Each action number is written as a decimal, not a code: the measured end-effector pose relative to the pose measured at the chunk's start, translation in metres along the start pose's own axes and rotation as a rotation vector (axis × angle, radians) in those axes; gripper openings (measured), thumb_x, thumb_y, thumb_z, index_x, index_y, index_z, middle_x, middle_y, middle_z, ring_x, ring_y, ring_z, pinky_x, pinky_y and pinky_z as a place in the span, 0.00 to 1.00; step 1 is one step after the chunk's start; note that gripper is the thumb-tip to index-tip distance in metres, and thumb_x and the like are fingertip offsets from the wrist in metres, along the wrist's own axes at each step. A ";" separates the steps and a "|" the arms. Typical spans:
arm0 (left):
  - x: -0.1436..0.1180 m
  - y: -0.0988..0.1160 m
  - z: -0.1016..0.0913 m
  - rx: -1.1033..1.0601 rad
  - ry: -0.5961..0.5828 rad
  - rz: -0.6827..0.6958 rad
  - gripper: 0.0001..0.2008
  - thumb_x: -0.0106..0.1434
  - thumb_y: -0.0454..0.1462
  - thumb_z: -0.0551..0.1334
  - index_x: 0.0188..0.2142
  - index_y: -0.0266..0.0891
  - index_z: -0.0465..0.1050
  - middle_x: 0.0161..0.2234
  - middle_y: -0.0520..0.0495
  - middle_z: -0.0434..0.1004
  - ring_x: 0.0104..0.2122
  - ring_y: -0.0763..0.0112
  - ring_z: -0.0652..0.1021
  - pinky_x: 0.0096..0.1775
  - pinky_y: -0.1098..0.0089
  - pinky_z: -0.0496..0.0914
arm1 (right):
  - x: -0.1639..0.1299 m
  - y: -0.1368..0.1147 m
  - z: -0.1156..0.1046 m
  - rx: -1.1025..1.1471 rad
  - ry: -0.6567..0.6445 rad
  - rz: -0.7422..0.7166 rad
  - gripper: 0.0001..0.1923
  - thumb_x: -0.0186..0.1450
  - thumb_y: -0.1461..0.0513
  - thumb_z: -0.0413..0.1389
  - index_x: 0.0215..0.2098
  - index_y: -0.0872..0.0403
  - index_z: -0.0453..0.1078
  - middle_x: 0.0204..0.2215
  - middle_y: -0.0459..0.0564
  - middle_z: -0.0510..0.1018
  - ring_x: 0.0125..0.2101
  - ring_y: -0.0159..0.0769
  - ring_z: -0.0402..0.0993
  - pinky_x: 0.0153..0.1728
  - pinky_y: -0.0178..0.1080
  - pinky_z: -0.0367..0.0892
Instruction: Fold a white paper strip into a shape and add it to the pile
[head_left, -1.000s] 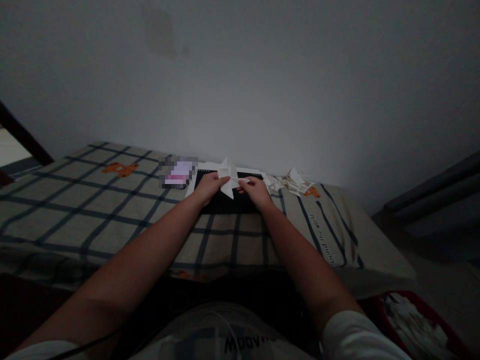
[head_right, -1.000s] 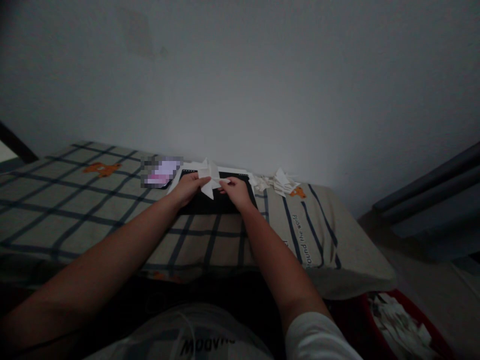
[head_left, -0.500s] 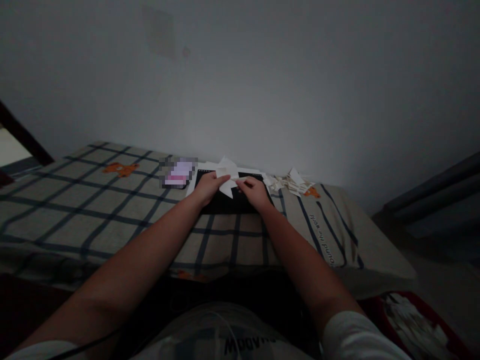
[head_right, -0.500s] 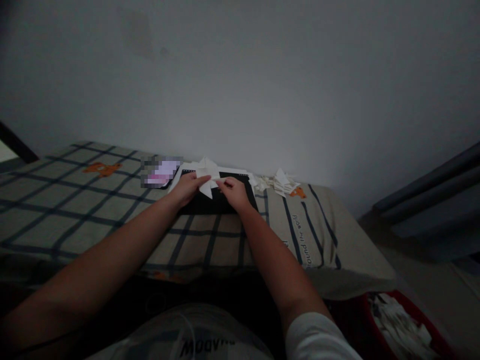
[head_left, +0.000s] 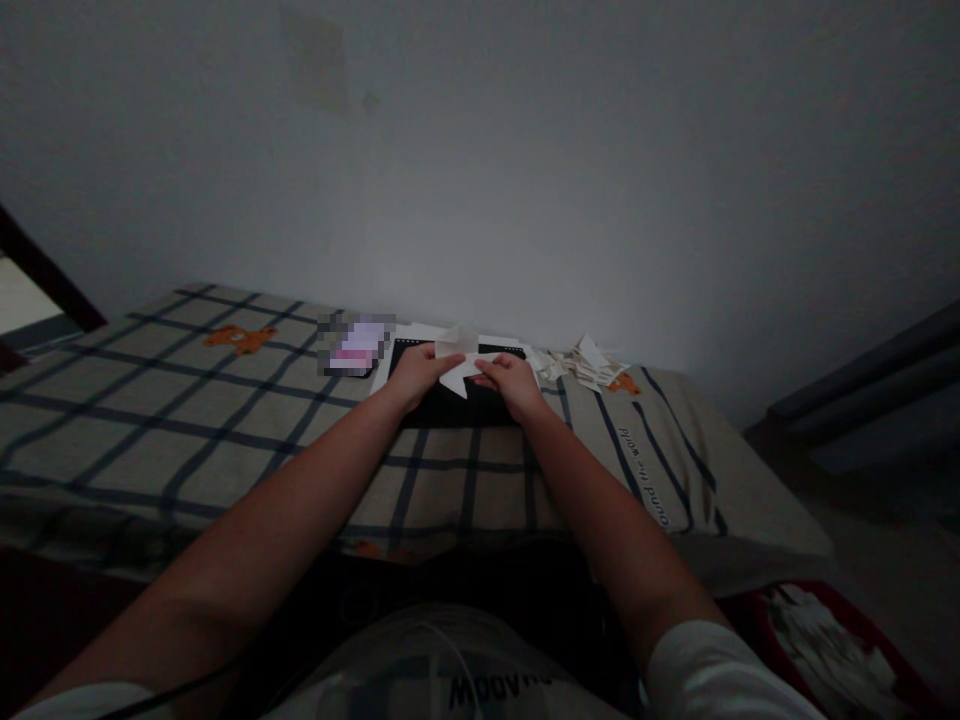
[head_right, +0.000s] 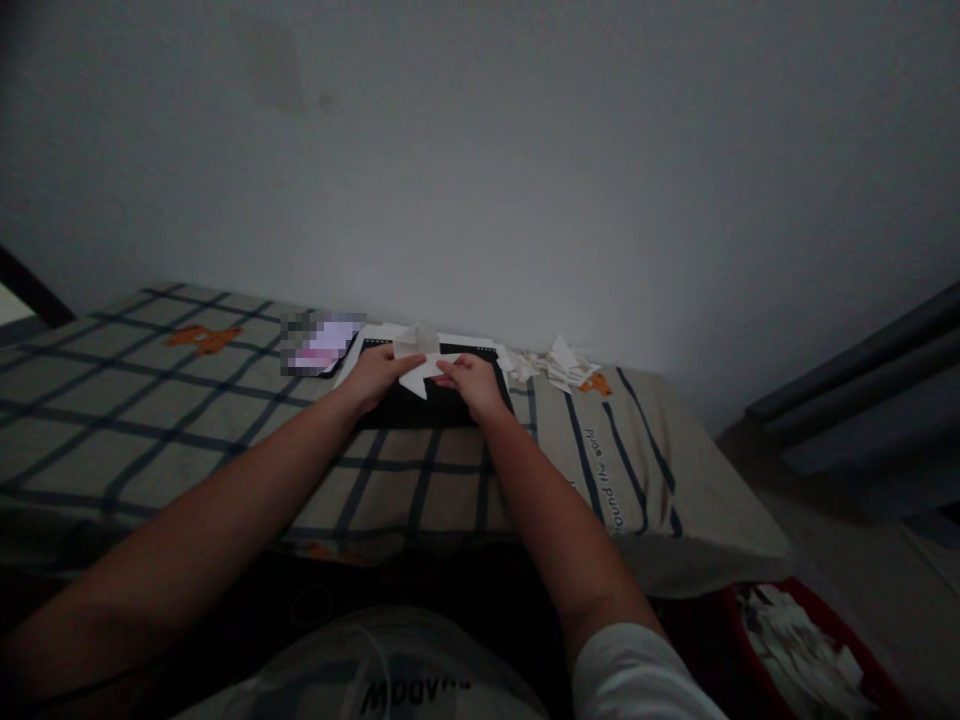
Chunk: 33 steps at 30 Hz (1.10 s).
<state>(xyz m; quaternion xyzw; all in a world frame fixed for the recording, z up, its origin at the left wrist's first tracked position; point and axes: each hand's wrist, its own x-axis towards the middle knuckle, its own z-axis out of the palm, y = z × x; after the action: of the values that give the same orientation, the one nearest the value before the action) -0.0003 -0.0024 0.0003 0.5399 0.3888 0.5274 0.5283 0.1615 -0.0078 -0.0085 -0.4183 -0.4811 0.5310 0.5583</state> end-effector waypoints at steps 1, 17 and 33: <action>0.000 0.000 0.000 0.011 0.016 -0.004 0.17 0.45 0.42 0.68 0.33 0.33 0.75 0.31 0.43 0.77 0.27 0.69 0.75 0.31 0.69 0.67 | 0.000 0.000 0.000 0.016 -0.013 0.007 0.13 0.51 0.62 0.62 0.21 0.55 0.60 0.21 0.43 0.72 0.24 0.28 0.75 0.29 0.30 0.72; -0.004 0.005 0.003 0.299 -0.002 0.137 0.16 0.48 0.39 0.65 0.36 0.33 0.72 0.34 0.44 0.77 0.30 0.69 0.75 0.32 0.70 0.68 | 0.000 0.007 0.000 -0.038 -0.118 0.104 0.11 0.51 0.62 0.62 0.32 0.58 0.72 0.29 0.50 0.77 0.23 0.25 0.71 0.24 0.28 0.68; 0.007 -0.001 -0.010 0.122 -0.032 0.112 0.22 0.46 0.39 0.67 0.41 0.32 0.69 0.38 0.41 0.76 0.32 0.67 0.75 0.34 0.67 0.69 | -0.002 -0.008 -0.009 0.123 -0.232 0.183 0.11 0.52 0.72 0.56 0.33 0.57 0.71 0.31 0.48 0.78 0.31 0.28 0.74 0.40 0.33 0.70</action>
<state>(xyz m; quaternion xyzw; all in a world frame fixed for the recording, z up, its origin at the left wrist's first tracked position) -0.0086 0.0060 -0.0009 0.6004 0.3807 0.5230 0.4702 0.1722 -0.0098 -0.0029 -0.3614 -0.4689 0.6527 0.4727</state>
